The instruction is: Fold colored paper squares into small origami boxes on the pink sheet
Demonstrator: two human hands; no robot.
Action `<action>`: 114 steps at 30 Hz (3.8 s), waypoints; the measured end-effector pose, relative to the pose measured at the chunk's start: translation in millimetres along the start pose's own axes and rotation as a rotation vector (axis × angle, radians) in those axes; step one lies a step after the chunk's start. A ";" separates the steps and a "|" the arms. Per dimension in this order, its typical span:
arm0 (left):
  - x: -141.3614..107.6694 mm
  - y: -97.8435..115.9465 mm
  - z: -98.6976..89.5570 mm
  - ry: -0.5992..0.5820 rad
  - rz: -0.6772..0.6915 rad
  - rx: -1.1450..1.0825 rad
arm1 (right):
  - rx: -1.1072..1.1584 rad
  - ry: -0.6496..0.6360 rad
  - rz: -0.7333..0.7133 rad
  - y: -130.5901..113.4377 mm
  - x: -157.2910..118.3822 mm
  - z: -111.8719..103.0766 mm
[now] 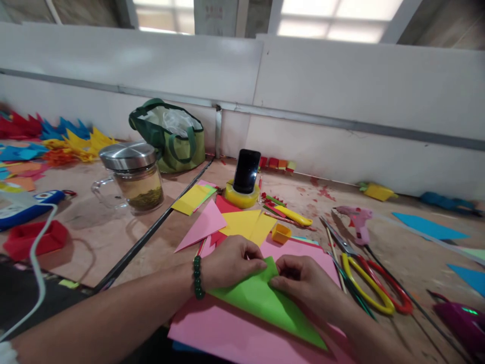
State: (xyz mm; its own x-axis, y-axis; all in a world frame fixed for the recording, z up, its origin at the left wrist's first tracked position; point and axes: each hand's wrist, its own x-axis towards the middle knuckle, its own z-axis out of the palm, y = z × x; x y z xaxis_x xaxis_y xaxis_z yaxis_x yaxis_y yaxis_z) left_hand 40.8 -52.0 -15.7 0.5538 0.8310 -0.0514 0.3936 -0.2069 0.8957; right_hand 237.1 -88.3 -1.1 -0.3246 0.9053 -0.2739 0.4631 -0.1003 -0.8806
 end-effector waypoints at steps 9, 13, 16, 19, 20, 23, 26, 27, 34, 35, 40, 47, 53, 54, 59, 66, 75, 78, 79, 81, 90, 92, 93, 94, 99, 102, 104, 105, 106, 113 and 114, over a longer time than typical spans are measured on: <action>-2.9 8.3 -1.9 0.010 -0.002 -0.003 | -0.063 0.050 -0.053 -5.9 -2.6 1.3; -2.8 8.5 -2.0 0.005 -0.008 -0.016 | -0.044 0.060 -0.034 -5.8 -1.9 1.7; -2.9 8.1 -2.2 0.000 -0.003 -0.014 | -0.038 0.066 -0.041 -5.7 -2.4 2.0; -3.9 9.8 -3.2 0.003 -0.003 -0.013 | -0.037 0.073 -0.039 -6.5 -3.2 2.3; -4.3 10.7 -3.7 0.006 -0.005 -0.017 | -0.038 0.081 -0.037 -7.1 -3.5 2.3; -4.8 12.7 -4.9 -0.001 -0.019 -0.060 | -0.052 0.107 -0.046 -9.1 -4.4 2.2; -4.6 12.6 -5.1 -0.016 -0.013 -0.139 | -0.078 0.122 -0.065 -10.2 -5.2 2.1; -4.5 12.2 -4.8 -0.015 -0.006 -0.158 | -0.084 0.123 -0.071 -10.2 -5.4 2.0; -5.0 7.7 -2.6 -0.038 0.000 -0.184 | -0.110 0.129 -0.079 -8.9 -5.6 3.4; -4.6 7.1 -2.6 -0.042 -0.001 -0.181 | -0.111 0.133 -0.081 -8.5 -5.6 3.6; -4.6 7.8 -3.7 -0.043 -0.003 -0.034 | -0.137 0.129 -0.091 -4.8 -3.7 3.4; -27.4 25.1 2.4 -0.063 0.375 0.807 | -0.350 0.130 -0.079 4.5 5.6 4.4; -52.8 30.5 15.5 -0.271 0.452 0.906 | -0.390 0.148 -0.066 7.1 7.6 6.0; -56.8 30.9 17.4 -0.253 0.451 0.897 | -0.389 0.151 -0.064 7.5 7.5 6.1; -70.8 30.6 25.3 -0.166 0.418 0.878 | -0.402 0.158 -0.081 8.3 7.3 5.7; -78.4 23.2 34.3 -0.086 0.380 0.868 | -0.458 0.179 -0.083 5.2 4.3 6.6; -97.2 16.7 32.0 -0.083 0.401 0.819 | -0.534 0.198 -0.148 10.3 4.6 2.9; -100.3 11.7 29.0 -0.051 0.437 0.812 | -0.707 0.218 -0.452 -4.2 -12.8 7.5; -100.0 11.3 28.2 -0.050 0.434 0.799 | -0.781 0.103 -0.570 -9.8 -20.5 11.2; -98.3 12.7 26.6 -0.062 0.415 0.760 | -0.875 -0.103 -0.678 -17.7 -35.1 20.5; -97.5 17.2 20.2 -0.091 0.424 0.760 | -1.118 -0.147 -0.774 0.9 -51.0 37.6; -98.3 13.6 20.7 -0.071 0.475 0.826 | -1.138 -0.133 -0.828 0.9 -53.0 37.3; -98.3 11.9 20.8 -0.059 0.501 0.858 | -1.142 -0.126 -0.857 0.1 -54.4 37.1; -98.1 10.5 20.8 -0.048 0.525 0.884 | -1.146 -0.116 -0.877 -1.0 -56.1 36.6; -96.7 7.4 16.3 -0.046 0.582 0.908 | -1.143 -0.032 -0.882 -3.2 -67.2 30.6; -101.0 4.1 10.3 -0.021 0.557 0.886 | -1.146 0.025 -0.874 0.8 -76.2 24.1; -107.0 -0.2 5.1 0.013 0.515 0.872 | -1.159 0.054 -0.873 6.3 -83.3 18.4; -110.6 -2.7 2.3 0.032 0.494 0.867 | -1.168 0.066 -0.867 10.0 -87.1 15.0; -114.5 -5.2 -0.6 0.055 0.472 0.862 | -1.175 0.077 -0.866 14.2 -91.0 11.4; -136.8 -13.2 -14.6 0.118 0.346 0.886 | -1.130 0.106 -0.843 46.1 -114.1 -10.8; -138.0 -13.6 -15.2 0.128 0.340 0.880 | -1.114 0.112 -0.818 49.2 -116.6 -12.4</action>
State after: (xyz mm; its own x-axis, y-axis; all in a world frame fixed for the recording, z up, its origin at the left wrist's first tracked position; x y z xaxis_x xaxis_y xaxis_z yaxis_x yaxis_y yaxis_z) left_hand -52.1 -156.1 -14.1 0.6764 0.6941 0.2466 0.6662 -0.7192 0.1973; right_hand 308.0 -193.7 -7.7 -0.7774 0.5797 0.2441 0.5998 0.8001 0.0105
